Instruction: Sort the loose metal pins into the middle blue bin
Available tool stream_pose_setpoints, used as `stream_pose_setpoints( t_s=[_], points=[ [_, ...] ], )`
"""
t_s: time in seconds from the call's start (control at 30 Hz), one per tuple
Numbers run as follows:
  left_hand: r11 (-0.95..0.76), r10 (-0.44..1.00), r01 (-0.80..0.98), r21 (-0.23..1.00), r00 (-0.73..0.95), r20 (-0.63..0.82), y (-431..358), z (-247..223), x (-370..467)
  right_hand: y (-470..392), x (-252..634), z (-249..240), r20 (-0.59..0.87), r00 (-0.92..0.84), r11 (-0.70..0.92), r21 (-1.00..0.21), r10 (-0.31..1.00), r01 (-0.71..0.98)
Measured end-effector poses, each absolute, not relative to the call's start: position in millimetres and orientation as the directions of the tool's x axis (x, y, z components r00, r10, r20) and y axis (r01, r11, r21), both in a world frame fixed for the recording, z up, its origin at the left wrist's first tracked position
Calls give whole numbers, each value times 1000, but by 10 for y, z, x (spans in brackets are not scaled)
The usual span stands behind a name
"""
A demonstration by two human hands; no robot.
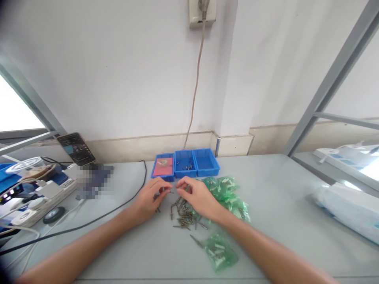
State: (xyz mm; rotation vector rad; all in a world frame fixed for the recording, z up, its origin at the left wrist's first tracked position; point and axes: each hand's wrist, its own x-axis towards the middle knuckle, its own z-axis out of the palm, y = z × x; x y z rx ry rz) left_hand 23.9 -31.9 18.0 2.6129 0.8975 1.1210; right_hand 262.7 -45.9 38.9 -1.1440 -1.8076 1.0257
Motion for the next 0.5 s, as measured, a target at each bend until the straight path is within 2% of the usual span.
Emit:
stream_pose_setpoints(
  t_s=[0.17, 0.3, 0.4, 0.5],
  points=[
    [-809, 582, 448, 381, 518, 627, -365, 197, 249, -524, 2616, 432, 145, -439, 341, -846, 887, 409],
    [-837, 538, 443, 323, 552, 637, -369, 161, 256, -539, 2621, 451, 127, -468, 340, -849, 875, 404],
    [-831, 540, 479, 282, 574, 616, -354, 150, 244, -533, 2621, 452, 170, -441, 358, -848, 881, 390],
    [-773, 608, 578, 262, 557, 566, -325, 175, 221, -518, 2630, 459, 224, -343, 352, -858, 912, 376]
  ],
)
